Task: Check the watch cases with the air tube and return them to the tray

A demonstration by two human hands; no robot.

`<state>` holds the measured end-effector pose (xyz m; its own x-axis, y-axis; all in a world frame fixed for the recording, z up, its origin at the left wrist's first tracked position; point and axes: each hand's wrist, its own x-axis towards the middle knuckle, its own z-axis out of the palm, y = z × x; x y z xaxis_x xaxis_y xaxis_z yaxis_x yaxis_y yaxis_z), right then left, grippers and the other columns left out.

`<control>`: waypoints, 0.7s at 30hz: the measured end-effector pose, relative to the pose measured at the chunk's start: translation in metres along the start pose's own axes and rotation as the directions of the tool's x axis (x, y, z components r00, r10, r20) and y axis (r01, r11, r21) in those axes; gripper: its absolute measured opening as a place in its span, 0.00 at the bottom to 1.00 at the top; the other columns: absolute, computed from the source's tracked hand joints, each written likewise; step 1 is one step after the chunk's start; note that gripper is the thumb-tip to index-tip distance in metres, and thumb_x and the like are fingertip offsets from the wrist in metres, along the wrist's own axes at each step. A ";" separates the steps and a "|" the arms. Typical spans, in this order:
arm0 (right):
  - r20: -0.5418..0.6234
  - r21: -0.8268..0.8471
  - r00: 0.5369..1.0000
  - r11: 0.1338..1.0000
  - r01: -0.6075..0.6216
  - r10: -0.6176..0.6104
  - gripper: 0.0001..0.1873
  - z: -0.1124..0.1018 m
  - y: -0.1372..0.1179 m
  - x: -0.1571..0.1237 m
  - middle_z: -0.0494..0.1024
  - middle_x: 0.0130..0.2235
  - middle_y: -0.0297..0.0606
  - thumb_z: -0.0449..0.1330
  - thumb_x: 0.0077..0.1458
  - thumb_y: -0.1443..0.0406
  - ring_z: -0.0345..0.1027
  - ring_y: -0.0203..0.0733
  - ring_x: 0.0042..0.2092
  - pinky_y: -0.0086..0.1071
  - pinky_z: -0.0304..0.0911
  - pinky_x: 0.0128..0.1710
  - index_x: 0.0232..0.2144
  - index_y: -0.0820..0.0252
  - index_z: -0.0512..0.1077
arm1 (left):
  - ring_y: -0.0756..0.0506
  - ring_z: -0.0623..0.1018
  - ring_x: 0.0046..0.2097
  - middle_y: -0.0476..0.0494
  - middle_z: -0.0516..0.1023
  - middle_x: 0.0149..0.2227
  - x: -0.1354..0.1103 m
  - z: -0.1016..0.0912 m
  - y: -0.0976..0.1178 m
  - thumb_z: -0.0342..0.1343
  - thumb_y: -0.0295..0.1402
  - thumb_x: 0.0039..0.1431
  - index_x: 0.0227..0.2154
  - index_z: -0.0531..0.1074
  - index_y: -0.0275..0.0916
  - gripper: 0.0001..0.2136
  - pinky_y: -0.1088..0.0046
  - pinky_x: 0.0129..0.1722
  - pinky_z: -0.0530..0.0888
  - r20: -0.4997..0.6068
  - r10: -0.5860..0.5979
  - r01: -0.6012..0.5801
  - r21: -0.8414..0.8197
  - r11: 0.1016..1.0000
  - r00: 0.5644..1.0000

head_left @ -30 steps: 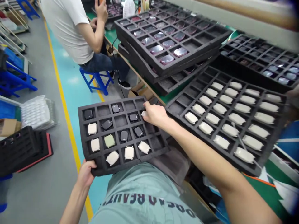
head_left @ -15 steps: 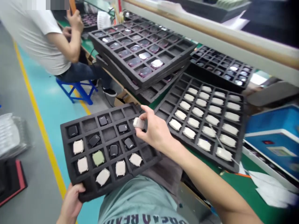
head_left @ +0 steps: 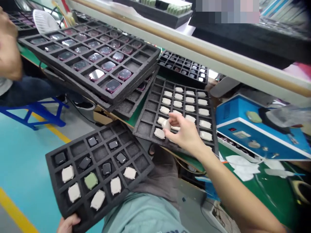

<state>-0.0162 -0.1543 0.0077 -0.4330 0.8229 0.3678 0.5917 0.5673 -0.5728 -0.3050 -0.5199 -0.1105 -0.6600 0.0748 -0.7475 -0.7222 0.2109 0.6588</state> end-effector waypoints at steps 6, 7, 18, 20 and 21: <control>0.354 -0.106 0.917 0.967 0.233 -0.182 0.27 0.037 -0.035 0.026 0.83 0.49 0.48 0.65 0.54 0.68 0.79 0.53 0.49 0.44 0.74 0.52 0.57 0.64 0.71 | 0.49 0.73 0.21 0.56 0.78 0.20 -0.007 -0.001 0.001 0.58 0.20 0.18 0.21 0.75 0.39 0.18 0.78 0.17 0.74 -0.010 0.016 -0.017 -0.016 1.000 1.000; 0.382 -0.122 0.903 0.958 0.258 -0.195 0.26 0.041 -0.036 0.028 0.83 0.49 0.49 0.64 0.55 0.68 0.79 0.53 0.50 0.44 0.74 0.52 0.57 0.65 0.71 | 0.49 0.73 0.22 0.56 0.78 0.20 -0.009 -0.002 0.000 0.58 0.20 0.18 0.21 0.75 0.39 0.18 0.78 0.17 0.73 -0.008 0.020 -0.020 -0.019 1.000 1.000; 0.508 0.101 0.750 0.894 0.436 -0.423 0.12 0.070 -0.078 -0.051 0.84 0.47 0.43 0.59 0.67 0.65 0.78 0.49 0.48 0.40 0.73 0.48 0.50 0.59 0.76 | 0.45 0.76 0.25 0.53 0.80 0.22 -0.028 -0.018 -0.019 0.57 0.21 0.21 0.29 0.81 0.38 0.24 0.75 0.21 0.74 0.027 0.085 -0.083 -0.064 0.994 0.996; 0.622 0.088 0.698 0.918 0.386 -0.354 0.13 0.082 -0.092 -0.066 0.84 0.47 0.43 0.59 0.66 0.67 0.79 0.49 0.48 0.39 0.72 0.47 0.51 0.60 0.76 | 0.44 0.78 0.27 0.52 0.81 0.24 -0.031 -0.021 -0.020 0.56 0.21 0.21 0.31 0.81 0.38 0.25 0.75 0.23 0.75 0.024 0.098 -0.096 -0.072 0.993 0.995; 0.647 0.068 0.695 0.931 0.358 -0.315 0.13 0.085 -0.097 -0.070 0.84 0.48 0.43 0.58 0.66 0.68 0.79 0.49 0.49 0.38 0.72 0.47 0.52 0.60 0.76 | 0.43 0.79 0.29 0.51 0.82 0.25 -0.033 -0.022 -0.021 0.56 0.21 0.21 0.31 0.81 0.38 0.25 0.74 0.24 0.76 0.020 0.104 -0.103 -0.077 0.992 0.994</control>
<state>-0.1010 -0.2696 -0.0253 -0.9267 0.3739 -0.0379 0.3497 0.8210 -0.4513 -0.2729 -0.5480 -0.0979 -0.7275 0.1160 -0.6762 -0.6644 0.1266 0.7366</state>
